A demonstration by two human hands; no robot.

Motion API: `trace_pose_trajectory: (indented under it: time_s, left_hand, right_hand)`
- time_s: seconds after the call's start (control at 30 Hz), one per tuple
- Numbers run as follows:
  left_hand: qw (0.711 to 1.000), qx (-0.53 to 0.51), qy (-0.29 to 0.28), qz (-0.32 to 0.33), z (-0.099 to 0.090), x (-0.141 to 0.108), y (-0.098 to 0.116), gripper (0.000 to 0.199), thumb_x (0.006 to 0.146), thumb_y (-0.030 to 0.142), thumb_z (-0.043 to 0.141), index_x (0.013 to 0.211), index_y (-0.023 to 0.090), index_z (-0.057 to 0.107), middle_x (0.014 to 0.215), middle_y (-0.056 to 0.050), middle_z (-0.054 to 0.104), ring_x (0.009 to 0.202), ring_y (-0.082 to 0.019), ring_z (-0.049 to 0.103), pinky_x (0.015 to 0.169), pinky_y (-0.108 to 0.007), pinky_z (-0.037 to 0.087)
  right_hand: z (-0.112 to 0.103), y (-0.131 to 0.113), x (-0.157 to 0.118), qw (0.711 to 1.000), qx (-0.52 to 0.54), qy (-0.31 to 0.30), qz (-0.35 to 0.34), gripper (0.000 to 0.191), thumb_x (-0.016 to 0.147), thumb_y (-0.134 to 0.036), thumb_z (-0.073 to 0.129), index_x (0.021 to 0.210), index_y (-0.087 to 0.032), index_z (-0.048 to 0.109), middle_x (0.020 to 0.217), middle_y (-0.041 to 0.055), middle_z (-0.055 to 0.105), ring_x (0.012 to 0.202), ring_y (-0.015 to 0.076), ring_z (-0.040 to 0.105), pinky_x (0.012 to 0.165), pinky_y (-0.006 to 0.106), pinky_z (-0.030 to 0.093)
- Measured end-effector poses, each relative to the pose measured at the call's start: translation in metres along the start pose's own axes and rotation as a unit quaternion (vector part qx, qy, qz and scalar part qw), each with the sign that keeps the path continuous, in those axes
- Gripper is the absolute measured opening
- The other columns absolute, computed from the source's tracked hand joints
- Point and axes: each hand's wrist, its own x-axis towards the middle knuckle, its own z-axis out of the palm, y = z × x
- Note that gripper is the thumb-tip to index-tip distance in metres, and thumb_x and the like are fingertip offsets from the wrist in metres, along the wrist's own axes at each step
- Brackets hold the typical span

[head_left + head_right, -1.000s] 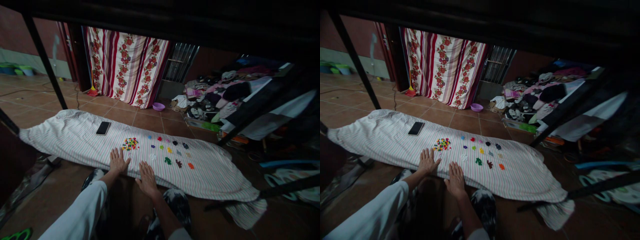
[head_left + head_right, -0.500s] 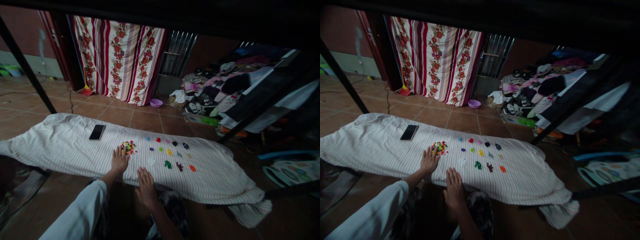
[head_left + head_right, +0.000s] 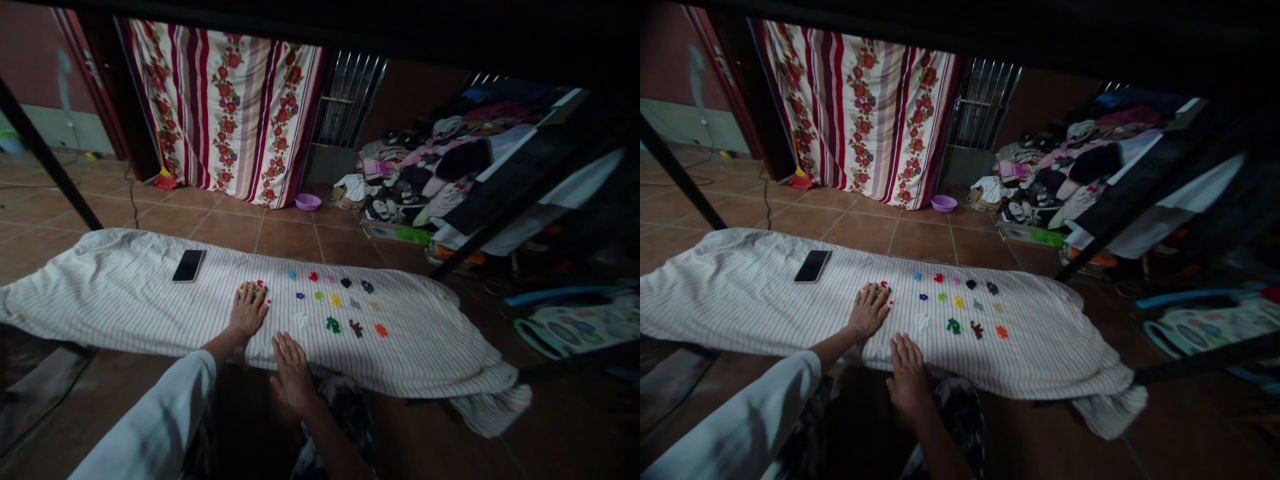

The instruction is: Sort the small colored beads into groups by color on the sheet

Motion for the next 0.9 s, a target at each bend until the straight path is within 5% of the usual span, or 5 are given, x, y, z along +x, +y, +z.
trace_pose_trajectory:
  time_s: [0.2,0.37,0.57,0.7,0.9]
  left_hand:
    - [0.989,0.008,0.042,0.141,0.02,-0.007,0.011,0.049,0.097,0.048,0.037,0.138,0.026,0.055,0.15,-0.005,0.048,0.146,-0.032,0.031,0.119,-0.058,0.024]
    - [0.992,0.026,0.072,0.104,0.018,-0.008,0.0,0.053,0.097,0.043,0.037,0.138,0.015,0.054,0.149,-0.014,0.047,0.145,-0.033,0.032,0.12,-0.055,0.023]
    - [0.995,0.017,0.067,0.071,0.005,-0.019,-0.019,0.056,0.098,0.042,0.034,0.145,0.015,0.045,0.156,-0.014,0.037,0.149,-0.032,0.024,0.118,-0.053,0.026]
    - [0.998,0.031,0.048,-0.007,-0.005,-0.039,-0.034,0.06,0.098,0.04,0.031,0.145,0.004,0.042,0.155,-0.021,0.036,0.149,-0.033,0.023,0.117,-0.052,0.028]
    - [0.994,0.059,0.002,-0.097,-0.021,-0.077,-0.06,0.056,0.097,0.039,0.034,0.143,0.01,0.048,0.154,-0.021,0.038,0.147,-0.035,0.028,0.116,-0.054,0.028]
  right_hand:
    - [0.003,0.001,0.001,1.0,0.006,0.009,0.0,0.088,0.076,-0.025,0.057,0.157,-0.015,0.024,0.165,0.0081,0.014,0.152,0.0288,0.009,0.122,0.05,0.014]
    - [0.006,0.001,0.0,1.0,-0.005,0.028,-0.009,0.089,0.074,-0.022,0.057,0.156,-0.014,0.024,0.165,0.0083,0.015,0.152,0.0279,0.009,0.122,0.048,0.014]
    - [0.011,0.004,0.002,0.999,-0.016,0.048,-0.012,0.088,0.074,-0.023,0.058,0.156,-0.014,0.026,0.165,0.0082,0.018,0.152,0.0288,0.012,0.121,0.048,0.016]
    - [0.011,0.003,0.002,0.998,-0.024,0.055,-0.012,0.086,0.075,-0.023,0.058,0.156,-0.014,0.028,0.164,0.0084,0.02,0.152,0.0283,0.014,0.121,0.047,0.017]
    - [0.009,-0.002,0.002,0.997,-0.023,0.071,-0.007,0.084,0.075,-0.023,0.06,0.154,-0.013,0.031,0.163,0.0114,0.025,0.151,0.029,0.017,0.12,0.049,0.019]
